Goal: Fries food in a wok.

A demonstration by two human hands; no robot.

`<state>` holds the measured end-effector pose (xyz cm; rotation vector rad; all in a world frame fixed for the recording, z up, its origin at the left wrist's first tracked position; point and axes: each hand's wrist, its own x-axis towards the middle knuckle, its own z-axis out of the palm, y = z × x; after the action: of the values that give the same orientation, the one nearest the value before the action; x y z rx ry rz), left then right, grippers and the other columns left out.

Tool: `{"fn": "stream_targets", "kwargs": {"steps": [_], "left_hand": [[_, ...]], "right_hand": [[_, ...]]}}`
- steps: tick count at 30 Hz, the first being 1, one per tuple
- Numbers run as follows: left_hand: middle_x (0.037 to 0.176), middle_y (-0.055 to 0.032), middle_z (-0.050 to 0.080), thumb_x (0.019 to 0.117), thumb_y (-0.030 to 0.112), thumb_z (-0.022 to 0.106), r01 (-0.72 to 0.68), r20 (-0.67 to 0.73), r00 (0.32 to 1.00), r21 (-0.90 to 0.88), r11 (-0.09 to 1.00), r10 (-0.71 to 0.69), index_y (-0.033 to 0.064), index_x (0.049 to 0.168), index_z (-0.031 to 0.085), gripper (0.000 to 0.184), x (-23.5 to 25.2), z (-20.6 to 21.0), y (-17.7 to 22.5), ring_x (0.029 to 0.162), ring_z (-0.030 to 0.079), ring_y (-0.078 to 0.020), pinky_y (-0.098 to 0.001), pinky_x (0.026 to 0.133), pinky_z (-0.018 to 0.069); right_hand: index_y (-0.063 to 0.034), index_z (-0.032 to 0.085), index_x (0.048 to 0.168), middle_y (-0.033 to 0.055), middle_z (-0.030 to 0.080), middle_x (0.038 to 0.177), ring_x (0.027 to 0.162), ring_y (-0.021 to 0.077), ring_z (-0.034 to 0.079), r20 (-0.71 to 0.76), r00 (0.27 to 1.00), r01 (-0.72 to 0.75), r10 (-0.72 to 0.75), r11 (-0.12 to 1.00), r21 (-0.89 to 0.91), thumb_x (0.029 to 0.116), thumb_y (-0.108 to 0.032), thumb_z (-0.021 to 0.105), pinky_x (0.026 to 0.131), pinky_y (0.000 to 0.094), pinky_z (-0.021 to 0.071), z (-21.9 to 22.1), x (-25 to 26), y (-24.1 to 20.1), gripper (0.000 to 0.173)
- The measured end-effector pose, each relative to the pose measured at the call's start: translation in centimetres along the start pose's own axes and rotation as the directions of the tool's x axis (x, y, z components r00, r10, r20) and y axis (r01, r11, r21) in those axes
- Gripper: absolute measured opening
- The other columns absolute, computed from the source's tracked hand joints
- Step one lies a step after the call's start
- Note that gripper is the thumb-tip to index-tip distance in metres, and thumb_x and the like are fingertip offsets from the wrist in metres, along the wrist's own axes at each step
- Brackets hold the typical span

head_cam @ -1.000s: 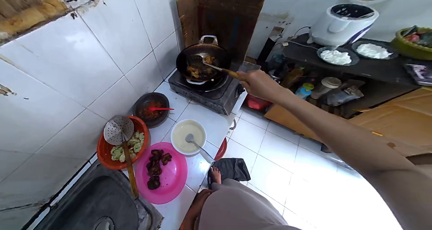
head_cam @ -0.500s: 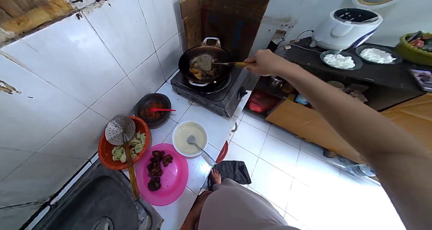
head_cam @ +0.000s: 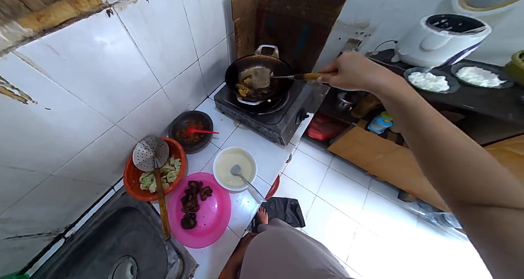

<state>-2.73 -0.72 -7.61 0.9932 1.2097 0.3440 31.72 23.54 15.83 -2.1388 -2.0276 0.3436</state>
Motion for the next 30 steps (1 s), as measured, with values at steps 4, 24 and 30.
{"fn": "stream_targets", "kwargs": {"steps": [4, 24, 30], "left_hand": [[0.139, -0.0345, 0.052, 0.1076, 0.001, 0.032, -0.061, 0.025, 0.998, 0.024, 0.998, 0.060, -0.0202, 0.136, 0.048, 0.038, 0.3, -0.4, -1.2, 0.130, 0.052, -0.0297, -0.0365, 0.113, 0.0362], [0.135, -0.0310, 0.056, 0.1085, 0.003, 0.033, -0.029, 0.028, 0.999, 0.013, 0.999, 0.029, -0.0173, 0.135, 0.050, 0.037, 0.6, -0.3, -1.5, 0.125, 0.054, -0.0249, -0.0338, 0.110, 0.0384], [0.142, -0.0268, 0.054, 0.1101, 0.006, 0.036, 0.101, -0.060, 0.994, 0.207, 0.973, -0.091, -0.0140, 0.137, 0.051, 0.037, -3.8, 0.2, 4.7, 0.131, 0.050, -0.0219, -0.0286, 0.111, 0.0355]], "right_hand": [[0.0091, 0.073, 0.104, 0.0317, 0.067, 0.097, 0.096, 0.0487, 0.064, 0.006, 0.999, -0.047, 0.047, 0.998, -0.037, 0.1043, -0.009, 0.059, 0.084, 0.0650, 0.0457, -0.1, -0.3, -0.7, 0.023], [0.0069, 0.065, 0.086, 0.0135, 0.056, 0.070, 0.060, 0.0213, 0.051, 0.142, 0.967, -0.224, 0.212, 0.971, 0.077, 0.1072, -0.019, 0.054, 0.060, 0.0418, 0.0438, 1.0, 2.7, -1.1, 0.035], [0.0047, 0.069, 0.092, 0.0068, 0.052, 0.065, 0.052, 0.0114, 0.042, 0.073, 0.962, -0.272, 0.262, 0.931, 0.244, 0.1093, -0.020, 0.051, 0.053, 0.0315, 0.0387, 0.6, 1.4, -0.1, 0.035]]}}
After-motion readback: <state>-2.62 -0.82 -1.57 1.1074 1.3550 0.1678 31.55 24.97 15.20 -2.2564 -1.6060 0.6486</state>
